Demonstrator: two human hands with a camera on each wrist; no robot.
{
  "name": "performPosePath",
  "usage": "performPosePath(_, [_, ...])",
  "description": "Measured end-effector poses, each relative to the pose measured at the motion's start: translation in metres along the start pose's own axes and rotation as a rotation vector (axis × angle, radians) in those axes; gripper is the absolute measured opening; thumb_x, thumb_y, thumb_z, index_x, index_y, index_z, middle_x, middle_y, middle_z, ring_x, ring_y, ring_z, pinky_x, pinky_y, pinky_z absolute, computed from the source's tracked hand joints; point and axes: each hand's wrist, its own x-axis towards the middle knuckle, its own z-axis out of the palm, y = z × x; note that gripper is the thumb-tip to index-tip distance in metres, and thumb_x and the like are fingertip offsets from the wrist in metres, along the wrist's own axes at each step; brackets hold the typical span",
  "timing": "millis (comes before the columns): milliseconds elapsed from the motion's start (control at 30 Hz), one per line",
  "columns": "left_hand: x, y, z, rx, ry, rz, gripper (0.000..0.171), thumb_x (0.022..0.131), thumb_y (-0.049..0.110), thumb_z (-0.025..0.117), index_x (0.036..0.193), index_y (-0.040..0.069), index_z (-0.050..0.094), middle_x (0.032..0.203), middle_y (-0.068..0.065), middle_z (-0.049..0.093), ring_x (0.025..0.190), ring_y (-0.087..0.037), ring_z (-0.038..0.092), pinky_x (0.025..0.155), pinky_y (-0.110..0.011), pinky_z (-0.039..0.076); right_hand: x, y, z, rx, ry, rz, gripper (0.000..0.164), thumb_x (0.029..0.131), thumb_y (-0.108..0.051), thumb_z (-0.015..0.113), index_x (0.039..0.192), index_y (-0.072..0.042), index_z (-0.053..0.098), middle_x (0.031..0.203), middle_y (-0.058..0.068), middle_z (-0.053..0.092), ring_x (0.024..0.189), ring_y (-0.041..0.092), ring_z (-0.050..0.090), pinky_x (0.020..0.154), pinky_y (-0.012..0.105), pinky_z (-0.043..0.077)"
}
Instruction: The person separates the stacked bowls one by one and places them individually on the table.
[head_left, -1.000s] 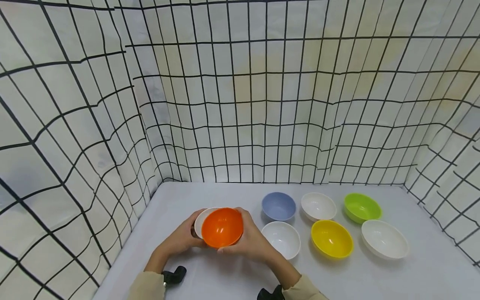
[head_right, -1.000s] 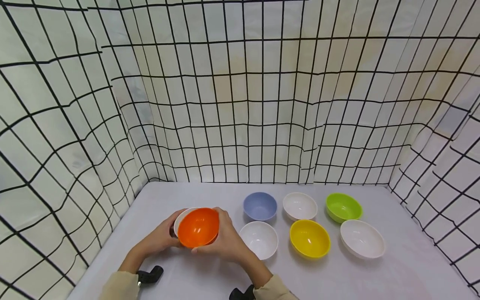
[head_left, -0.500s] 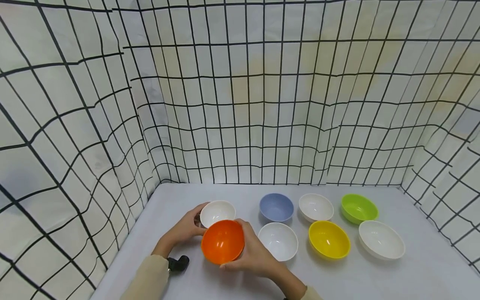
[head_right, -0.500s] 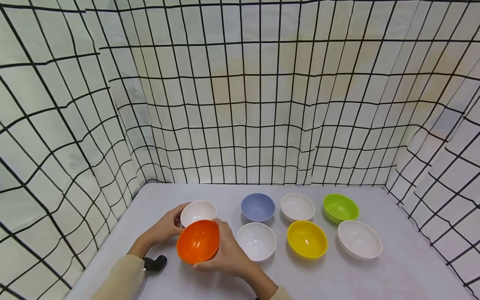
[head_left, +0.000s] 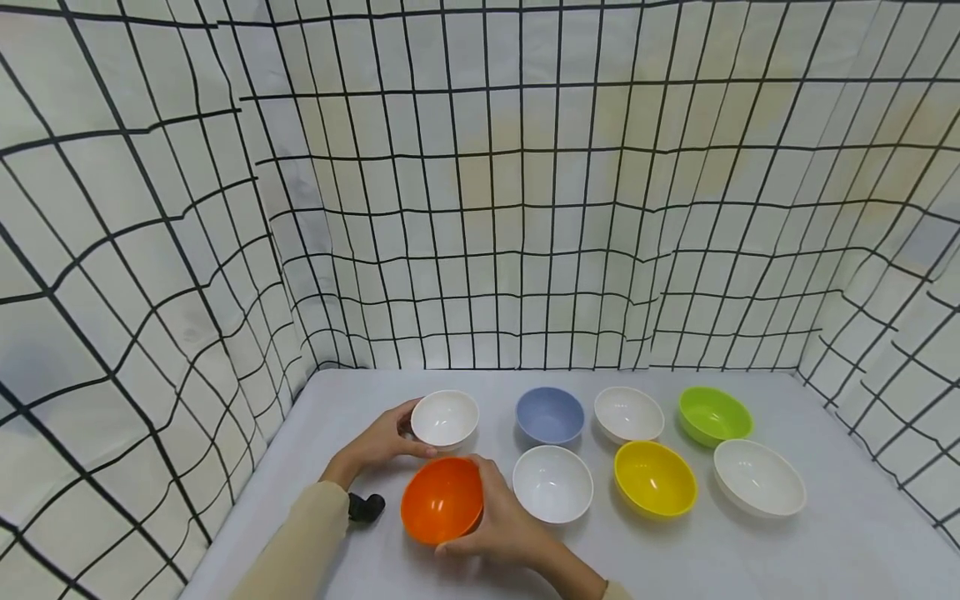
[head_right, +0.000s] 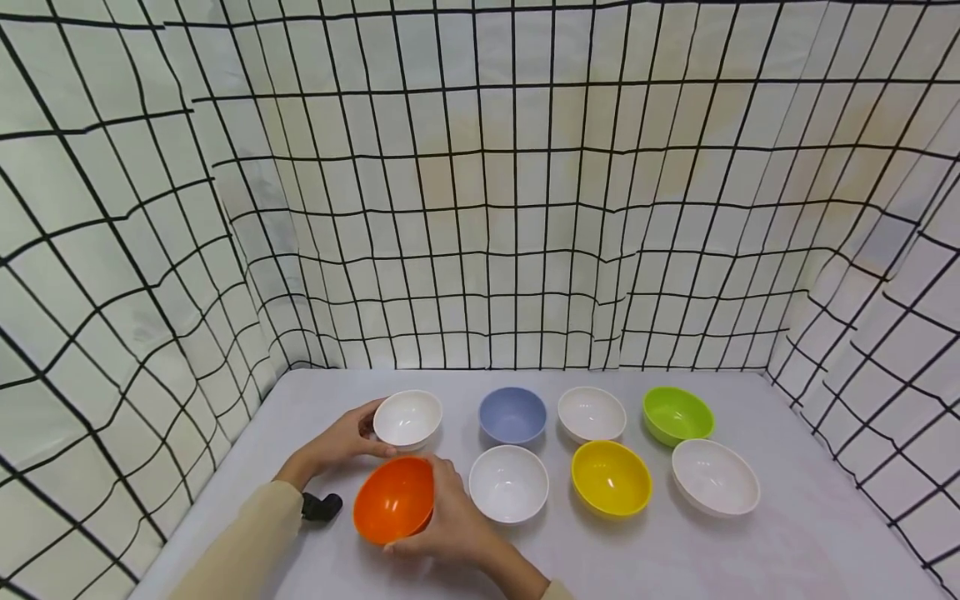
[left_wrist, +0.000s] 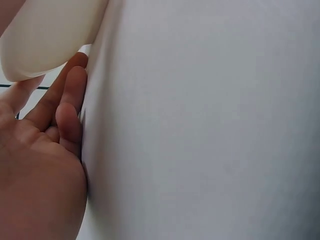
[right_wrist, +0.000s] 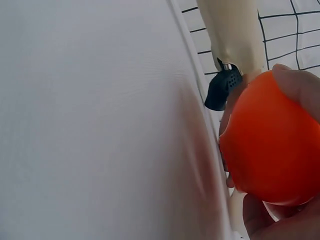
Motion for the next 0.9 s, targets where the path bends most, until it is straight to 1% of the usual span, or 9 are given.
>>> performPosePath(67, [0.002, -0.001, 0.001, -0.012, -0.003, 0.004, 0.094, 0.078, 0.036, 0.090, 0.156, 0.020, 0.040, 0.147, -0.005, 0.057, 0.120, -0.023, 0.055, 0.109, -0.050, 0.045, 0.000, 0.001, 0.002, -0.008, -0.005, 0.018, 0.110, 0.068, -0.037, 0.096, 0.153, -0.012, 0.030, 0.140, 0.002, 0.047, 0.125, 0.020, 0.054, 0.107, 0.041, 0.050])
performPosePath(167, [0.003, -0.002, 0.002, -0.034, 0.000, -0.016, 0.094, 0.077, 0.034, 0.091, 0.156, 0.020, 0.041, 0.147, -0.004, 0.058, 0.121, -0.023, 0.055, 0.112, -0.054, 0.043, 0.000, 0.003, 0.004, -0.022, 0.002, 0.043, 0.113, 0.068, -0.040, 0.096, 0.154, -0.010, 0.029, 0.141, 0.004, 0.047, 0.124, 0.020, 0.055, 0.108, 0.044, 0.049])
performPosePath(300, [0.004, 0.000, 0.002, -0.027, 0.008, -0.043, 0.096, 0.076, 0.038, 0.091, 0.156, 0.021, 0.042, 0.145, -0.003, 0.059, 0.117, -0.022, 0.054, 0.107, -0.047, 0.046, 0.000, 0.006, 0.006, -0.019, 0.029, 0.077, 0.115, 0.067, -0.041, 0.096, 0.155, -0.009, 0.028, 0.143, 0.005, 0.048, 0.124, 0.021, 0.056, 0.108, 0.048, 0.049])
performPosePath(367, [0.003, 0.001, 0.001, -0.023, 0.010, -0.051, 0.095, 0.075, 0.039, 0.091, 0.156, 0.021, 0.043, 0.144, -0.003, 0.059, 0.114, -0.023, 0.053, 0.103, -0.043, 0.048, 0.001, 0.008, 0.007, -0.008, 0.036, 0.084, 0.114, 0.067, -0.040, 0.096, 0.155, -0.011, 0.029, 0.143, 0.005, 0.049, 0.124, 0.022, 0.056, 0.108, 0.050, 0.050])
performPosePath(433, [0.002, 0.002, 0.001, -0.028, 0.003, -0.055, 0.095, 0.076, 0.039, 0.091, 0.155, 0.021, 0.043, 0.143, -0.003, 0.060, 0.114, -0.023, 0.053, 0.103, -0.042, 0.048, 0.003, 0.009, 0.008, 0.007, 0.035, 0.085, 0.111, 0.068, -0.039, 0.096, 0.153, -0.012, 0.030, 0.143, 0.006, 0.049, 0.124, 0.022, 0.056, 0.108, 0.051, 0.050])
performPosePath(533, [0.000, 0.002, -0.001, -0.040, -0.015, -0.051, 0.093, 0.077, 0.037, 0.090, 0.155, 0.020, 0.043, 0.144, -0.004, 0.059, 0.116, -0.023, 0.052, 0.108, -0.047, 0.047, 0.005, 0.010, 0.010, 0.011, 0.025, 0.094, 0.110, 0.068, -0.038, 0.096, 0.153, -0.014, 0.031, 0.143, 0.005, 0.050, 0.125, 0.022, 0.055, 0.108, 0.052, 0.049])
performPosePath(633, [0.000, 0.002, -0.002, -0.049, -0.033, -0.035, 0.092, 0.078, 0.035, 0.090, 0.155, 0.018, 0.043, 0.146, -0.005, 0.057, 0.119, -0.024, 0.052, 0.113, -0.052, 0.044, 0.007, 0.009, 0.012, 0.000, 0.017, 0.107, 0.114, 0.067, -0.039, 0.096, 0.155, -0.012, 0.029, 0.145, 0.005, 0.049, 0.127, 0.023, 0.054, 0.110, 0.054, 0.047])
performPosePath(733, [0.000, 0.001, -0.003, -0.060, -0.047, -0.017, 0.090, 0.079, 0.033, 0.089, 0.155, 0.017, 0.043, 0.146, -0.006, 0.057, 0.120, -0.026, 0.051, 0.113, -0.053, 0.042, 0.009, 0.008, 0.012, -0.005, 0.017, 0.120, 0.119, 0.067, -0.041, 0.096, 0.158, -0.010, 0.026, 0.147, 0.006, 0.048, 0.129, 0.026, 0.053, 0.111, 0.057, 0.045])
performPosePath(900, [0.002, 0.000, -0.003, -0.067, -0.073, -0.005, 0.088, 0.081, 0.034, 0.088, 0.155, 0.016, 0.044, 0.146, -0.007, 0.057, 0.122, -0.025, 0.052, 0.114, -0.053, 0.042, 0.011, 0.007, 0.012, -0.001, 0.022, 0.126, 0.118, 0.068, -0.041, 0.096, 0.158, -0.012, 0.025, 0.146, 0.006, 0.049, 0.130, 0.029, 0.049, 0.109, 0.059, 0.046])
